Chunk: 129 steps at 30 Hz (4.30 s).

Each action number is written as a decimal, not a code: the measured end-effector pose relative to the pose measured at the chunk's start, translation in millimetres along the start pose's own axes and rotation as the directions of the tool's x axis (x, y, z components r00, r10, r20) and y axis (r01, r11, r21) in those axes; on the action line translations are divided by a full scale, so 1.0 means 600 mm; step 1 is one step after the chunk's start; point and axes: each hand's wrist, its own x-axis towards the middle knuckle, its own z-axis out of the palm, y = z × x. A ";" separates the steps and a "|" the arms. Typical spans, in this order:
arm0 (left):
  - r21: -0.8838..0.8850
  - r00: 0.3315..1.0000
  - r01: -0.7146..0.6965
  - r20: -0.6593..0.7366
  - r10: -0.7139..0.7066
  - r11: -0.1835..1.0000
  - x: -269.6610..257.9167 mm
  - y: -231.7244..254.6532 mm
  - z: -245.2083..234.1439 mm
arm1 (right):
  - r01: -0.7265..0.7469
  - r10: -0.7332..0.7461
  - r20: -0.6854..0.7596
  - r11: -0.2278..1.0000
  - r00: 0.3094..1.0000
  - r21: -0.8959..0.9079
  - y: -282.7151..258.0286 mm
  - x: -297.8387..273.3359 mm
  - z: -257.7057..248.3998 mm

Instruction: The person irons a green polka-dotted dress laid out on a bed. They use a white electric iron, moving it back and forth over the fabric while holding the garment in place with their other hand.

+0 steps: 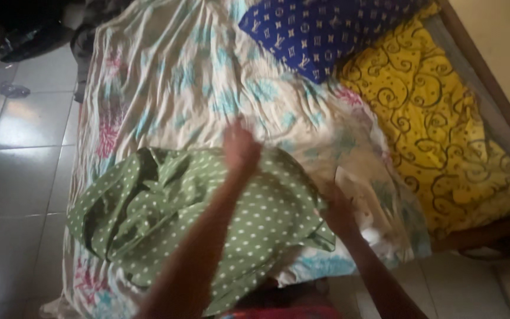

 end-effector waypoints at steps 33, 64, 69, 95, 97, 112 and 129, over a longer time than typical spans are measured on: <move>-0.097 0.878 -0.076 0.464 0.112 0.992 -0.318 -0.088 -0.042 | -0.045 -0.164 0.346 0.852 0.924 0.522 -0.055 0.019 0.001; 0.112 0.765 -0.061 0.643 -0.026 0.992 -0.349 -0.209 -0.092 | 0.400 -0.392 0.355 0.915 0.849 0.053 -0.039 0.018 0.121; -0.090 0.818 0.140 0.572 -0.064 0.986 -0.361 -0.208 -0.116 | -0.120 0.120 0.095 0.993 0.988 -0.011 -0.104 0.077 0.234; -0.065 0.800 0.214 0.584 -0.136 0.975 -0.428 -0.267 -0.043 | 0.222 -0.169 0.401 0.971 0.901 -0.091 -0.111 0.012 0.180; -0.070 0.827 0.175 0.551 -0.108 0.982 -0.430 -0.270 -0.041 | 0.251 -0.220 0.339 0.967 0.915 -0.051 -0.115 0.019 0.201; -0.157 0.863 0.248 0.484 -0.144 0.956 -0.447 -0.270 -0.055 | 0.283 0.015 0.772 0.926 0.635 -0.251 -0.131 -0.012 0.113; -0.055 0.805 0.277 0.558 -0.200 0.959 -0.449 -0.289 -0.039 | 0.228 -0.009 0.679 0.945 0.734 -0.233 -0.117 -0.020 0.090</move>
